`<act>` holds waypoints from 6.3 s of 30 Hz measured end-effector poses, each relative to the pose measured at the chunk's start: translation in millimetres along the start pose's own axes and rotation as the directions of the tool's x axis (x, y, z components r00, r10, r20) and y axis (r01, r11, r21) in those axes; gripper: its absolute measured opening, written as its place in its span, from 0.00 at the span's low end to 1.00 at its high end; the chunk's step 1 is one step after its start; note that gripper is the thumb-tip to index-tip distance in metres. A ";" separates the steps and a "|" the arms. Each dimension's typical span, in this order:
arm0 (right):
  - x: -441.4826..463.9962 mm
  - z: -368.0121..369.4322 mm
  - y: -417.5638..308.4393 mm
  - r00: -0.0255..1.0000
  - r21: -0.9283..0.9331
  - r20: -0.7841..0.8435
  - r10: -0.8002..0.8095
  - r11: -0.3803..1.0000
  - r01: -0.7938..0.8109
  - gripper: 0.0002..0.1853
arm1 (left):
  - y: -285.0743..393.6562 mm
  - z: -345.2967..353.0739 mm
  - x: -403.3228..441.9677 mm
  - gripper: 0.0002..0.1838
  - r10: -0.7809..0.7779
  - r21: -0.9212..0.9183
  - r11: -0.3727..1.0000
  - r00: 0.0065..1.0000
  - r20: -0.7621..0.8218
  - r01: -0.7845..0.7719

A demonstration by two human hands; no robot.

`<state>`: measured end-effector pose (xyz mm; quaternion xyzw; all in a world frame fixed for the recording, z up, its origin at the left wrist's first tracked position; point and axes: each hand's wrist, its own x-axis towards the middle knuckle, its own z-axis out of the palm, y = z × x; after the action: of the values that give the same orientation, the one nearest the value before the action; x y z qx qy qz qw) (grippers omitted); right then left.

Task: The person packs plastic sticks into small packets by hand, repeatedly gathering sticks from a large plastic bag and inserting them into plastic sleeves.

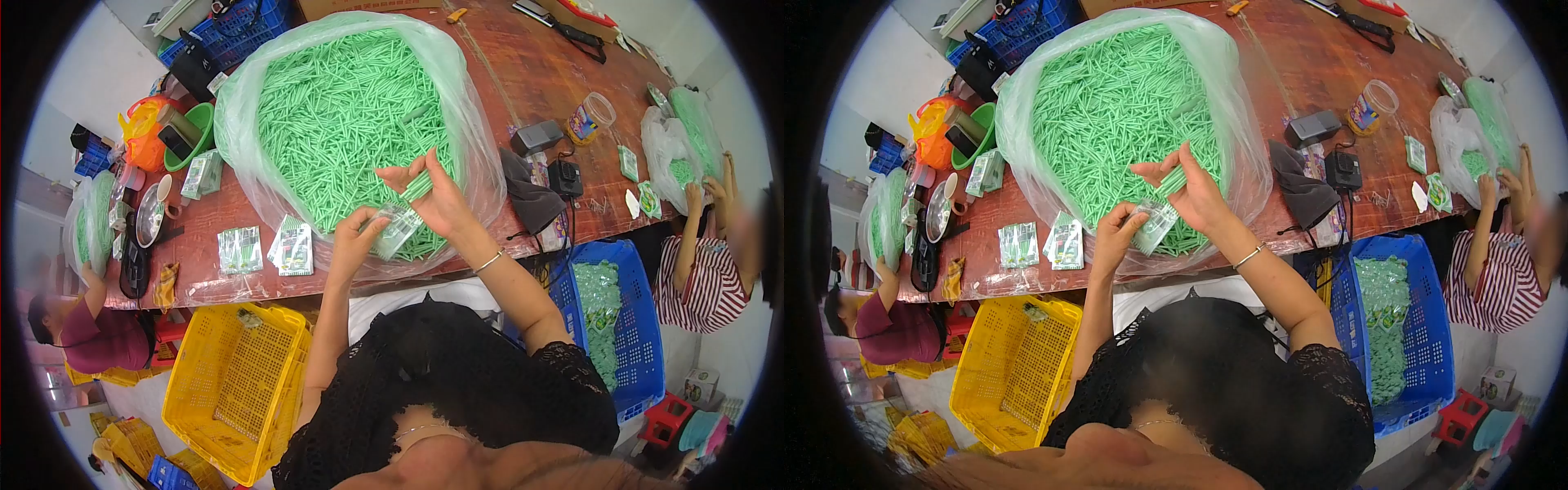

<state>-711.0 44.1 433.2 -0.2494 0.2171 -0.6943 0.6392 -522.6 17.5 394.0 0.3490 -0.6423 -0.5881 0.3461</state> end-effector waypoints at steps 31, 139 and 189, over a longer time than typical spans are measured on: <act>-11.6 -38.7 28.0 0.997 -0.907 0.067 -0.049 0.412 0.081 0.14 | 5.3 -11.2 6.6 0.07 0.216 0.281 0.936 0.976 0.022 -0.214; 4.8 15.1 51.9 0.990 -0.750 0.089 0.106 0.662 -0.003 0.11 | -21.9 -162.6 -66.3 0.09 0.206 0.214 0.974 0.653 -0.728 -0.069; 57.8 -55.6 8.0 0.989 -0.741 0.027 -0.146 -0.667 -0.078 0.24 | -47.4 18.2 -19.1 0.17 0.525 0.795 0.526 0.850 -0.026 -0.301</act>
<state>-742.9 -15.1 388.8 -0.6501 0.7496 -0.1240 -0.0122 -526.3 40.1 344.8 0.3721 -0.8416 -0.1066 0.3766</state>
